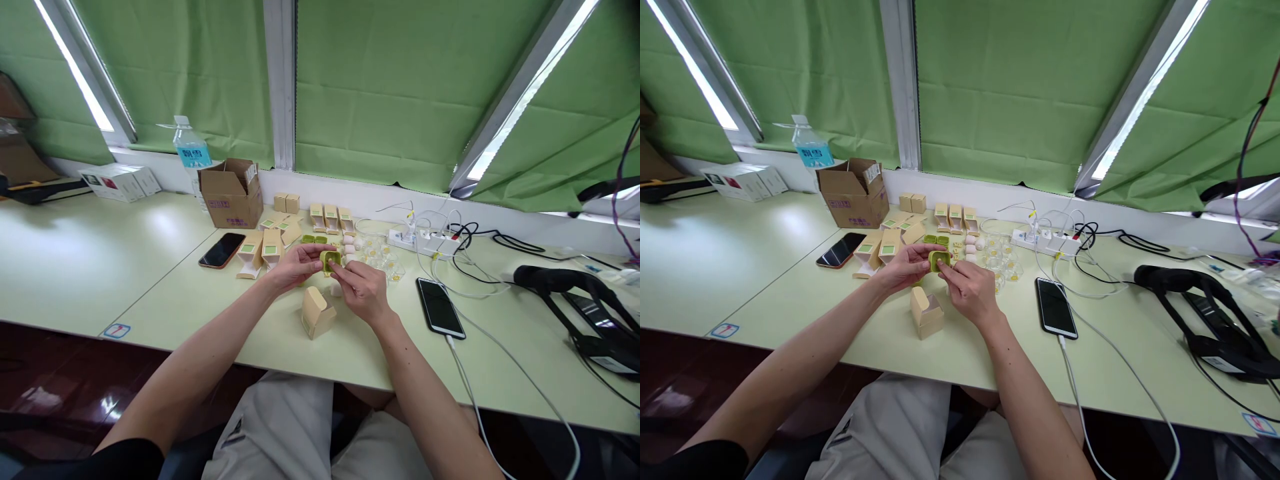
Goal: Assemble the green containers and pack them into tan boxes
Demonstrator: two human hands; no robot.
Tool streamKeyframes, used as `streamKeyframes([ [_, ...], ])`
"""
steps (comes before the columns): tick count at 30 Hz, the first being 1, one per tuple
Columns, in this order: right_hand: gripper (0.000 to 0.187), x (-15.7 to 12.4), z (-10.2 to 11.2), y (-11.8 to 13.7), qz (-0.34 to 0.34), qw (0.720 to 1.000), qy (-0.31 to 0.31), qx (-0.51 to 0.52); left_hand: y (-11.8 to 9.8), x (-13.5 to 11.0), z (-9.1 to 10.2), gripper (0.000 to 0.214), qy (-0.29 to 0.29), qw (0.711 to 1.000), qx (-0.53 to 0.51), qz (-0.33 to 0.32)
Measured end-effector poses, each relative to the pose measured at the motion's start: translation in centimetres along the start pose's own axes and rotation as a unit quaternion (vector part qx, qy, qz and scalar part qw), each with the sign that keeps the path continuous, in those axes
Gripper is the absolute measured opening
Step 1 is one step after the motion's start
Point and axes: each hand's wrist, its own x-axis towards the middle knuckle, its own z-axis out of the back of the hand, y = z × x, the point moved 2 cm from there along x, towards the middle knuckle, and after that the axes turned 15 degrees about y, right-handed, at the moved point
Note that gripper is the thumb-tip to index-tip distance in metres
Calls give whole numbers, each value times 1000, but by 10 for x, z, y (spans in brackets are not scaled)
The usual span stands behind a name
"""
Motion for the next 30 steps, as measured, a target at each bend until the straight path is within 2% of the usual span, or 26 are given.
streamKeyframes([
  [13, 28, -1, 1, 1, -5, 998, 35, 51, -1, 0, -1, 55, 1, 1000, 18, -2],
  [19, 28, -5, -4, -2, -31, 991, 90, 98, 1, 0, 2, 54, 6, 999, 45, 7],
  [24, 28, -7, -3, -4, -53, 986, 121, 98, 3, 0, 3, 55, 6, 999, 35, 16],
  [27, 29, -6, -2, -2, -52, 988, 98, 108, 2, 0, 1, 55, 2, 1000, 27, 11],
  [30, 29, -5, -3, 2, -40, 994, 36, 96, 1, 1, -1, 56, -1, 1000, 16, 6],
])
